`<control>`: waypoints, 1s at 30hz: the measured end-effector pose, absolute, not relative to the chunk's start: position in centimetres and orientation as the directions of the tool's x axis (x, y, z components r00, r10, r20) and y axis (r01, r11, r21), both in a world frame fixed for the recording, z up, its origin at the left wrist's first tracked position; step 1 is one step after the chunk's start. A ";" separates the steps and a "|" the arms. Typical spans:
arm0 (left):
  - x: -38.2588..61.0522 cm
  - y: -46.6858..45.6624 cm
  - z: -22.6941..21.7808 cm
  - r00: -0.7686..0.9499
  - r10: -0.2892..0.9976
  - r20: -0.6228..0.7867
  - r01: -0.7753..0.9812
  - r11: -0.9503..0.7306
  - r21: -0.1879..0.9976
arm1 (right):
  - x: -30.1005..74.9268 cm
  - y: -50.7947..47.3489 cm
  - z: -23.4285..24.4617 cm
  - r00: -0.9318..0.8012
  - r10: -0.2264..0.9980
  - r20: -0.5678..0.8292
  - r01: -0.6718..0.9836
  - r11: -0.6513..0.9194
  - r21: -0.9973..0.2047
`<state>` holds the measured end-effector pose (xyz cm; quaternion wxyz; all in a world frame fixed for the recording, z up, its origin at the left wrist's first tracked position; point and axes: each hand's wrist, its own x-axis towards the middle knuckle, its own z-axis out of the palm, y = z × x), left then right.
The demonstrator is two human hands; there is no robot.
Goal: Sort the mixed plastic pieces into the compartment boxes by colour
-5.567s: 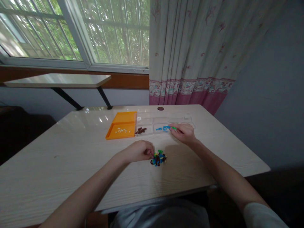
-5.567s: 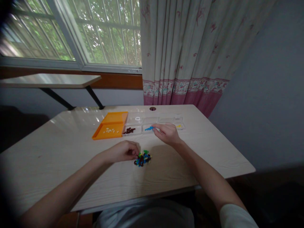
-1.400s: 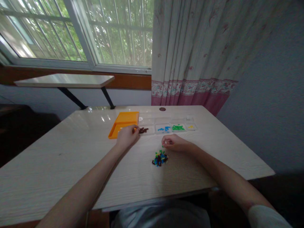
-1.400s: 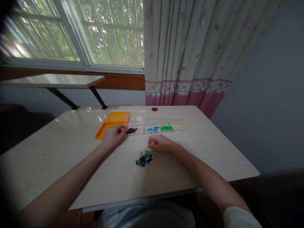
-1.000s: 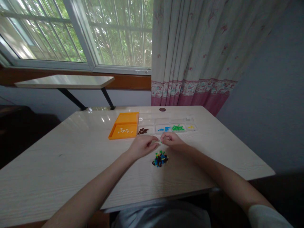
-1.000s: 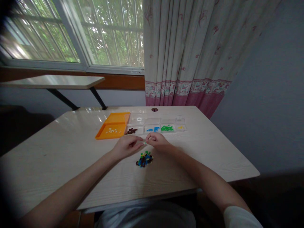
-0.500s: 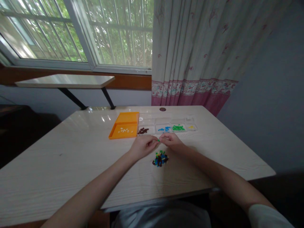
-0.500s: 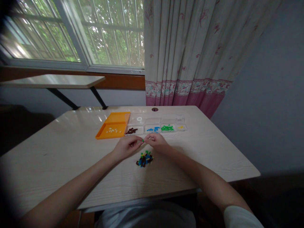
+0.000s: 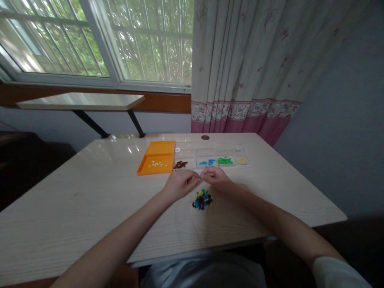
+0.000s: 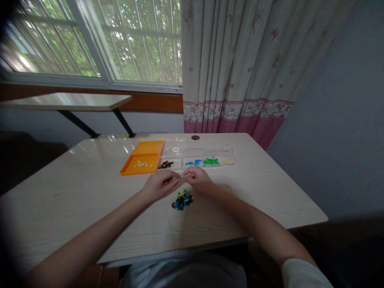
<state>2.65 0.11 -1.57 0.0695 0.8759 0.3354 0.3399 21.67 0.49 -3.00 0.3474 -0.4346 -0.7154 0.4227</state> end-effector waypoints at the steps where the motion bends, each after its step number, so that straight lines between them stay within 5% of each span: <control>1: 2.7 0.1 -1.5 0.536 0.636 0.556 0.546 -0.763 0.346 | 21.6 0.5 -3.0 -0.377 0.917 0.131 0.333 0.267 -0.905; 18: 2.6 0.2 -1.5 0.585 0.631 0.509 0.533 -0.772 0.345 | 21.7 0.2 -2.9 -0.379 0.912 0.157 0.380 0.307 -0.873; 30: 2.5 0.2 -1.3 0.575 0.624 0.530 0.555 -0.773 0.308 | 21.7 -0.7 -2.3 -0.347 0.843 0.411 0.739 0.515 -0.434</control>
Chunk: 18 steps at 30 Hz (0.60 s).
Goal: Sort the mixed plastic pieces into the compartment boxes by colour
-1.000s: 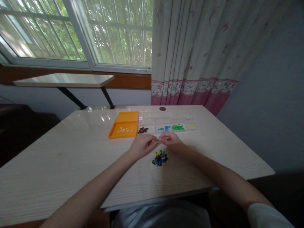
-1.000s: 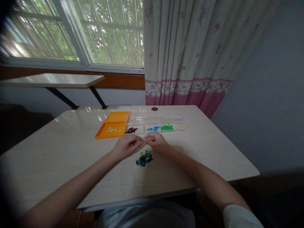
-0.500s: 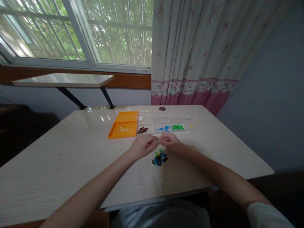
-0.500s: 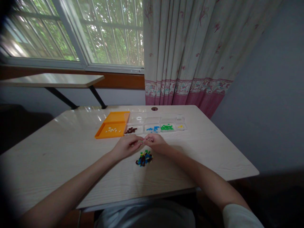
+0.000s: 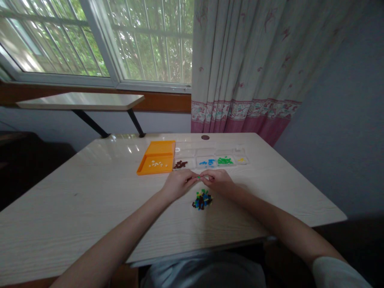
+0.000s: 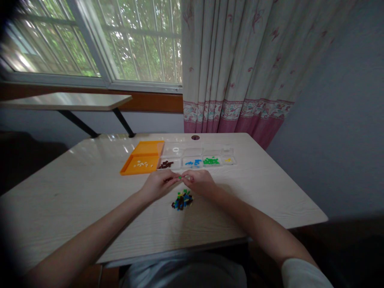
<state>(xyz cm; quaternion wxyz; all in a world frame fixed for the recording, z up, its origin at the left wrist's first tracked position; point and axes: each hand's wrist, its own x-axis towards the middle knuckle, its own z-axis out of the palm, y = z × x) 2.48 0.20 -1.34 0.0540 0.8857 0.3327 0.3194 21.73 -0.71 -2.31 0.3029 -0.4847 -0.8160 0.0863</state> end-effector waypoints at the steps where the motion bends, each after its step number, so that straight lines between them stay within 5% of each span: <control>1: 2.5 0.2 -1.4 0.577 0.625 0.526 0.556 -0.772 0.308 | 21.8 -0.7 -2.4 -0.362 0.828 0.428 0.741 0.534 -0.407; 11: 2.4 0.2 -1.0 0.534 0.717 0.447 0.550 -0.697 0.460 | 22.5 -0.4 -2.2 -0.419 0.706 0.571 0.703 0.650 -0.287; 18: 1.9 -0.2 -0.3 0.772 0.628 0.094 0.405 -0.601 0.689 | 25.3 0.4 -0.1 -0.219 0.621 0.753 0.754 0.597 -0.273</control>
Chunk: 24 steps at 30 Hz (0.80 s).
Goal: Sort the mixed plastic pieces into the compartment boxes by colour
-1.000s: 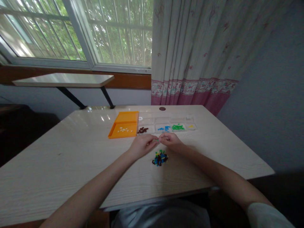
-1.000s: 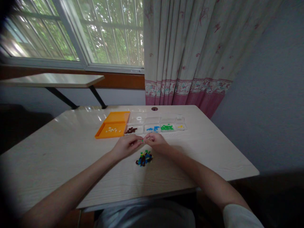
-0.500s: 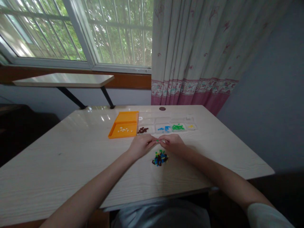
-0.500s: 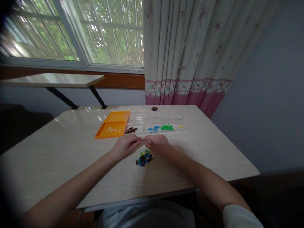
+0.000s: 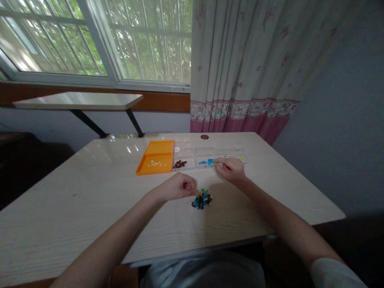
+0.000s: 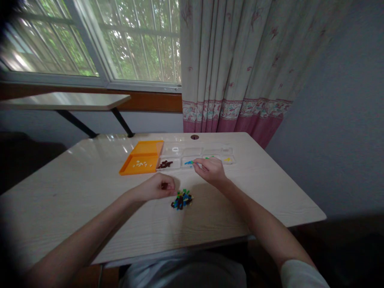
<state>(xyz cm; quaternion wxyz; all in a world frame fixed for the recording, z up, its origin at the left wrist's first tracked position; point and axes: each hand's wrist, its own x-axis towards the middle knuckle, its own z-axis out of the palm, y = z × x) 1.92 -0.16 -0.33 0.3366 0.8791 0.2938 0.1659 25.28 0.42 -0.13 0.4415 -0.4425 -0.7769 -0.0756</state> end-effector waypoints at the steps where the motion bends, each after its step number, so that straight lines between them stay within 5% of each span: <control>1: 2.0 -0.3 -0.4 0.793 0.605 0.070 0.397 -0.601 0.693 | 25.6 0.5 0.0 -0.206 0.621 0.756 0.754 0.593 -0.282; 13: 2.7 -1.1 -0.8 0.819 0.569 0.080 0.468 -0.742 0.479 | 25.6 0.5 0.1 -0.242 0.598 0.764 0.732 0.629 -0.261; 24: 2.6 -1.1 -0.7 0.820 0.567 0.073 0.487 -0.761 0.429 | 25.7 0.6 0.0 -0.268 0.541 0.797 0.726 0.657 -0.202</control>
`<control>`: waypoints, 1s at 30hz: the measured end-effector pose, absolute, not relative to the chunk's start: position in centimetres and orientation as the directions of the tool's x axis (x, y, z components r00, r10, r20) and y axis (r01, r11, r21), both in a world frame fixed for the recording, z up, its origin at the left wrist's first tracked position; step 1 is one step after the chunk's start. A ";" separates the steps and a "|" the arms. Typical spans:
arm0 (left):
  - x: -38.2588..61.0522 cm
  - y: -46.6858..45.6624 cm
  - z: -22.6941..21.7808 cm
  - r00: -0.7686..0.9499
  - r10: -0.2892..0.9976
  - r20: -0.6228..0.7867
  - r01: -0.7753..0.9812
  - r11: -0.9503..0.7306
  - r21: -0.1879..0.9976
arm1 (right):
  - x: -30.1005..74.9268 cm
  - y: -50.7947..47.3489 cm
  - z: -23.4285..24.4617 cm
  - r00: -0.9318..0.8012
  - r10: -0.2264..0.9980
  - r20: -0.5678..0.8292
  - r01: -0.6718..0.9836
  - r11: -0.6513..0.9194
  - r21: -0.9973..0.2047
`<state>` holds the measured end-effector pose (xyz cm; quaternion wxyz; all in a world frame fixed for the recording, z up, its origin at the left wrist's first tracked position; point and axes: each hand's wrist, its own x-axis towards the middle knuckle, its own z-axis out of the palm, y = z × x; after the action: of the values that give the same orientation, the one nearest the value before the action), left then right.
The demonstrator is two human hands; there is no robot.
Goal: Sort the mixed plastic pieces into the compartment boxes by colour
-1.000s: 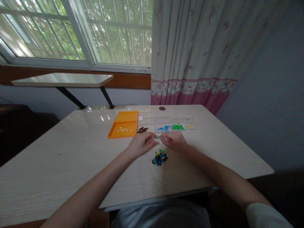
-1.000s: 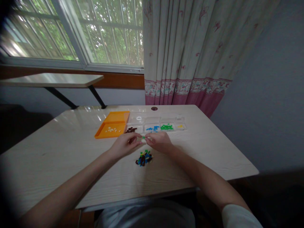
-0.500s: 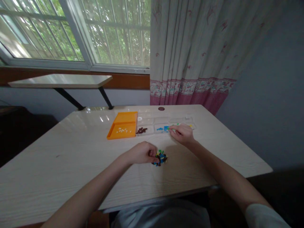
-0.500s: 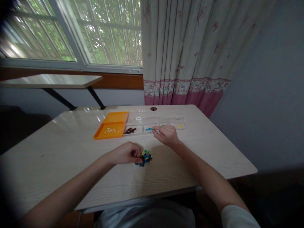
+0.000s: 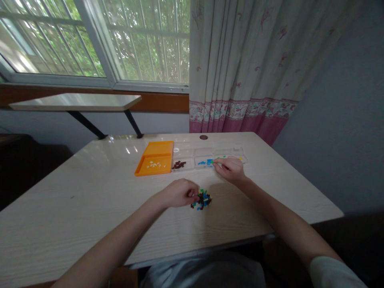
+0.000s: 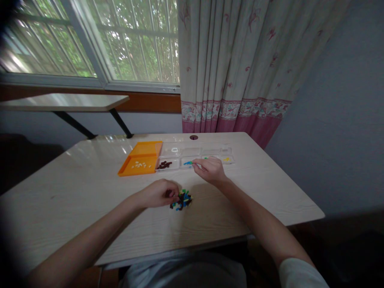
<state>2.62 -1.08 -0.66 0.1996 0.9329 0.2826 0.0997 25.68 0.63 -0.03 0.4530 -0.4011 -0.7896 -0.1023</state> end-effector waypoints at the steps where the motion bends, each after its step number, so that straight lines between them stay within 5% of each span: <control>1: 2.6 -1.1 -0.6 0.821 0.567 0.071 0.489 -0.761 0.427 | 25.7 0.6 0.0 -0.270 0.531 0.803 0.726 0.660 -0.192; 8: 2.2 -0.9 -0.3 0.819 0.572 0.049 0.509 -0.763 0.397 | 25.9 1.0 0.3 -0.314 0.335 0.888 0.710 0.704 -0.015; 16: 3.6 -3.1 0.7 0.905 0.413 0.103 0.392 -0.903 0.175 | 26.9 1.3 0.9 -0.353 0.363 0.862 0.726 0.687 0.008; 22: 4.9 -4.1 -1.0 0.916 0.301 0.266 0.340 -0.933 -0.115 | 28.8 2.5 0.4 -0.291 0.543 0.788 0.814 0.574 -0.094; 30: 5.7 -3.6 -2.2 0.874 0.312 0.373 0.401 -0.896 -0.190 | 31.5 4.8 -1.0 -0.254 0.844 0.472 0.900 0.385 -0.204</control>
<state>5.68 -3.55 -2.17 -0.1319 0.9589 0.1857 0.1690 31.45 4.83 -1.03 0.2614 -0.5517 -0.7902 -0.0534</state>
